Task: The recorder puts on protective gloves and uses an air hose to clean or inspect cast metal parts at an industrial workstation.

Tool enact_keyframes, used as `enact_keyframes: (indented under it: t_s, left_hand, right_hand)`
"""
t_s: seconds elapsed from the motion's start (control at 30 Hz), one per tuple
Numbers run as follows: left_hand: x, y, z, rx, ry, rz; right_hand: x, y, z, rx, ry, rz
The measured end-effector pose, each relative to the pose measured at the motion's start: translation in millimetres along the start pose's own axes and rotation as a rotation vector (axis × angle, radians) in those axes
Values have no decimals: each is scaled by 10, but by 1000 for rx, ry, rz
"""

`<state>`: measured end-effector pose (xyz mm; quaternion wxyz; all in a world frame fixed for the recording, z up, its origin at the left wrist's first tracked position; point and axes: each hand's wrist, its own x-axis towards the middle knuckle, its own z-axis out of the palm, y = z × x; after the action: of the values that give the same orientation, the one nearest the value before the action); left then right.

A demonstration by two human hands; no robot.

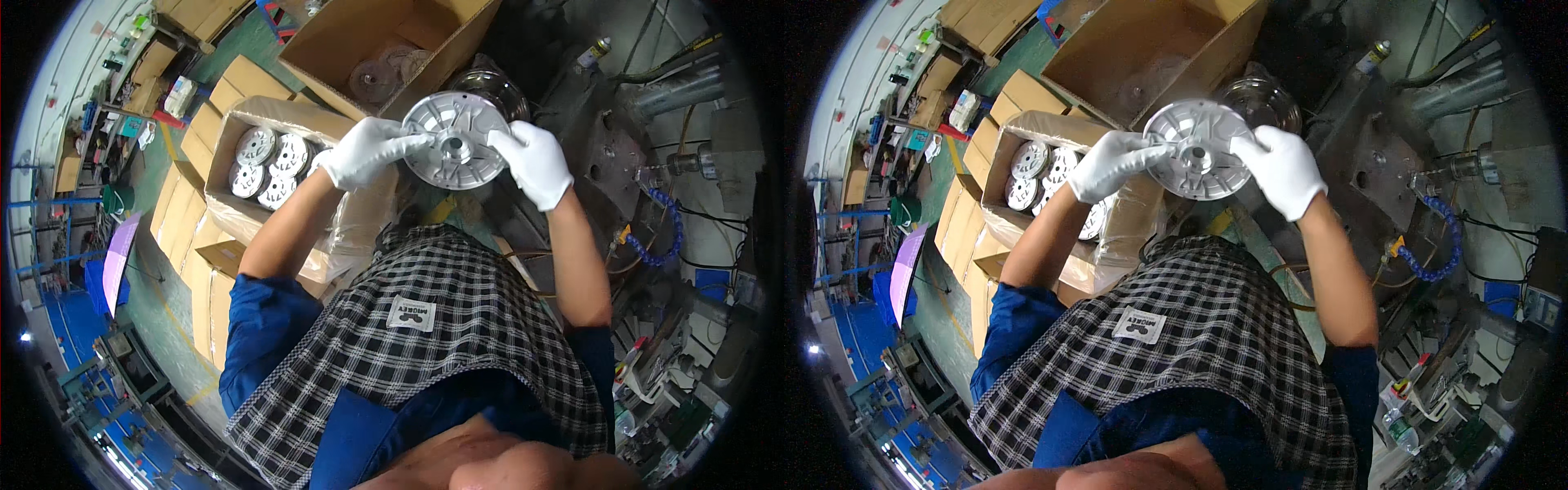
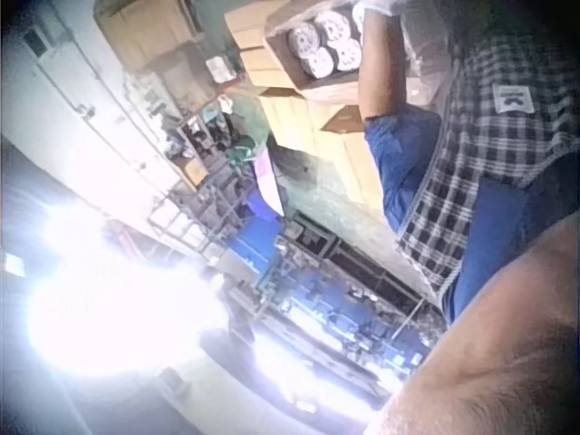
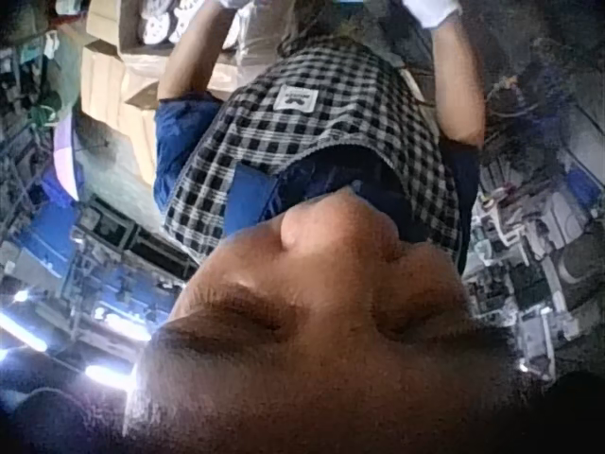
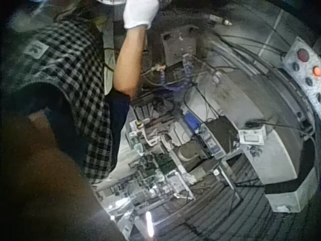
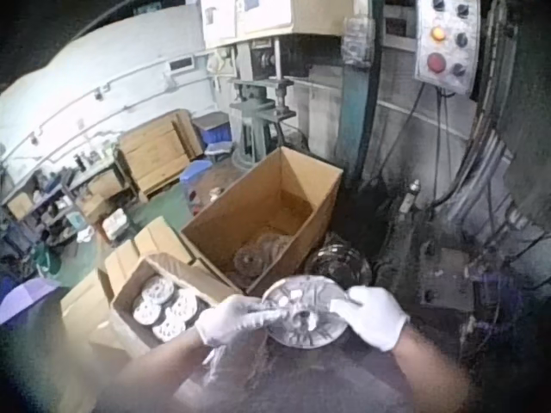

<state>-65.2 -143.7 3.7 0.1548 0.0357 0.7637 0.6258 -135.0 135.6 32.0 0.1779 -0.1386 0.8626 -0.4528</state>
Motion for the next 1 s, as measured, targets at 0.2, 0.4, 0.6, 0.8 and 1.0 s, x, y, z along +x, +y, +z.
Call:
enact_keyframes:
  t_s: [0.2,0.4,0.6,0.8,1.0]
  left_hand:
    - [-2,8,40,-270,-18,-164]
    - [29,10,44,-320,-66,-233]
    - [70,-83,64,-348,-45,-244]
    - [84,-133,68,-412,-66,-244]
    - [96,-162,88,-427,-54,-277]
  right_hand:
    - [154,169,19,172,-73,129]
    - [129,208,10,105,-49,95]
    - [139,235,17,74,-33,72]
    - [116,210,-25,143,-45,88]
    - [119,173,-46,131,-61,100]
